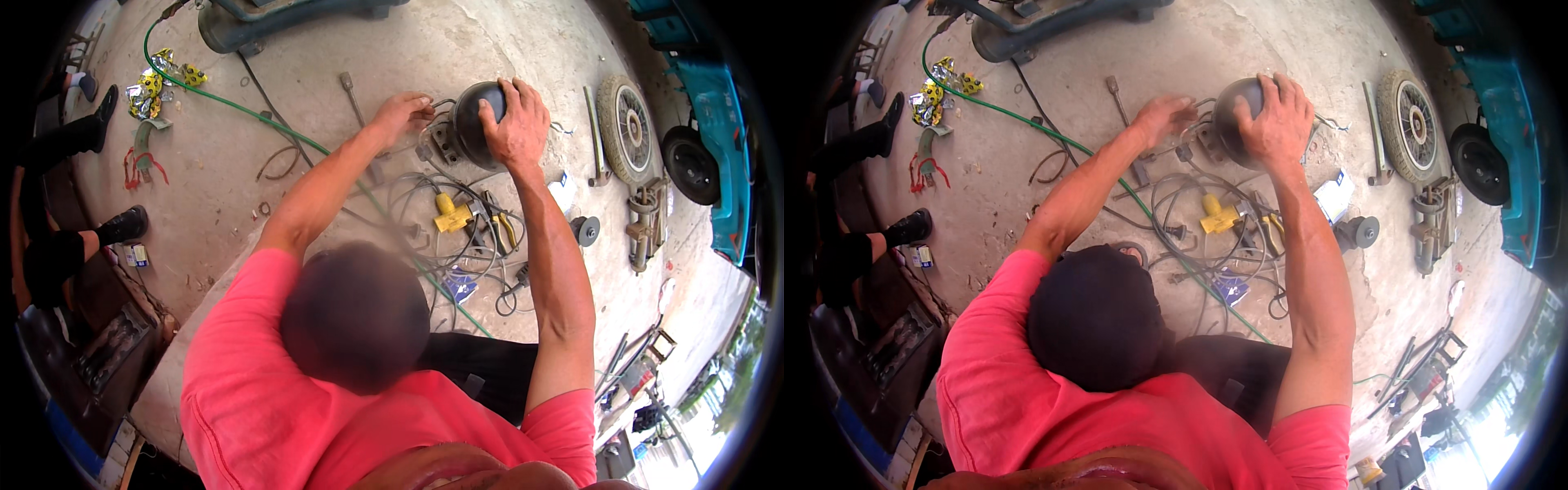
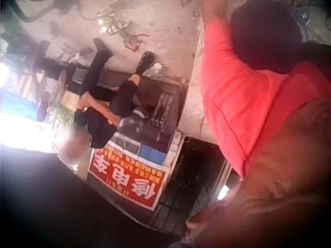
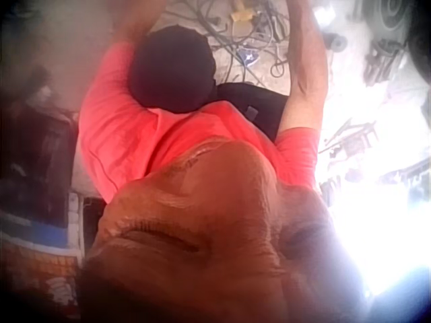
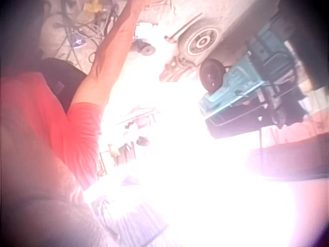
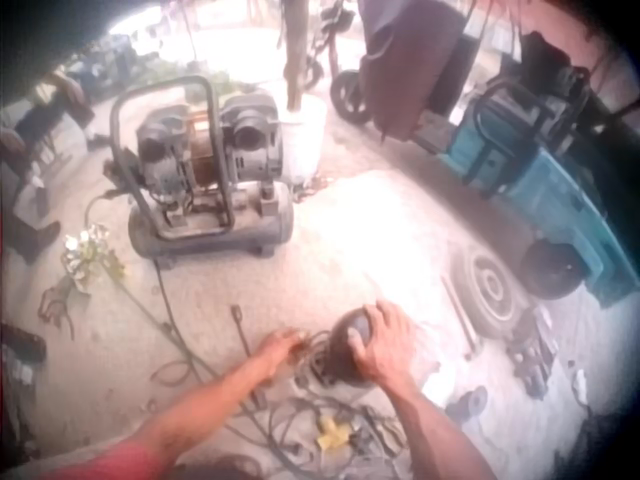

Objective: The person uses an angle grinder to cut or sand a metal mechanical component, then manipulates wires and a yellow electrical component, eventually placing it back onto a compressor unit.

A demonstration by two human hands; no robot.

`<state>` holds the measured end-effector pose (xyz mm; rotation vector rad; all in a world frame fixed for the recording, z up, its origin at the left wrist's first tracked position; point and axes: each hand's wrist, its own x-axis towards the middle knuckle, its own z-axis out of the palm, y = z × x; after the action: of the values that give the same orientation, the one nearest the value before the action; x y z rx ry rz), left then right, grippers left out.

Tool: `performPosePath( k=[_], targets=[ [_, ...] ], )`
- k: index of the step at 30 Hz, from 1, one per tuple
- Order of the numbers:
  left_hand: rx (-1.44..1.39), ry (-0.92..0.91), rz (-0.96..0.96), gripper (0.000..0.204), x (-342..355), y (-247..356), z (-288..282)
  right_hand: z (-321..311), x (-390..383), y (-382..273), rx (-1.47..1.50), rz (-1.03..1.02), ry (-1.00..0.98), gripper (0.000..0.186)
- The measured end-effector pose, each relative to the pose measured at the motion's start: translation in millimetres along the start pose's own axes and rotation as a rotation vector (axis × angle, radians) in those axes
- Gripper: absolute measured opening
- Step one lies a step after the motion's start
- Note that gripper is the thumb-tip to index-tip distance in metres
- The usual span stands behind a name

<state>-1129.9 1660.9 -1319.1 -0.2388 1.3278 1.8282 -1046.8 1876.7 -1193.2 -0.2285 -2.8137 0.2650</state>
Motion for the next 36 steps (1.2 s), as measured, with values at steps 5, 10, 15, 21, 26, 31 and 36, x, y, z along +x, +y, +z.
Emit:
performPosePath(
  k=[5, 10, 15, 21, 26, 31, 36],
  targets=[
    [0.09, -0.073, -0.079, 0.031, 8, 5, -6, -4, 3, -6, -0.027, 0.002, -0.044, 0.058],
    [0.075, -0.071, -0.097, 0.029, 14, -2, -8, -4, 2, -4, -0.031, 0.001, -0.048, 0.059],
    [0.075, -0.052, -0.097, 0.029, 13, -3, -8, -2, 2, -5, 0.004, -0.008, -0.009, 0.056],
    [0.047, -0.106, -0.055, 0.032, 4, 4, -11, -2, 2, -4, -0.002, -0.003, -0.019, 0.057],
    [0.077, -0.126, -0.087, 0.031, 7, 5, -14, -2, 2, -4, 0.001, -0.007, -0.008, 0.056],
    [0.041, -0.076, -0.12, 0.031, 9, 0, -11, -3, 2, -4, 0.003, -0.018, 0.014, 0.056],
    [0.061, -0.104, -0.104, 0.03, 5, 5, -11, -2, 1, -4, 0.004, -0.013, 0.012, 0.056]
  ],
)
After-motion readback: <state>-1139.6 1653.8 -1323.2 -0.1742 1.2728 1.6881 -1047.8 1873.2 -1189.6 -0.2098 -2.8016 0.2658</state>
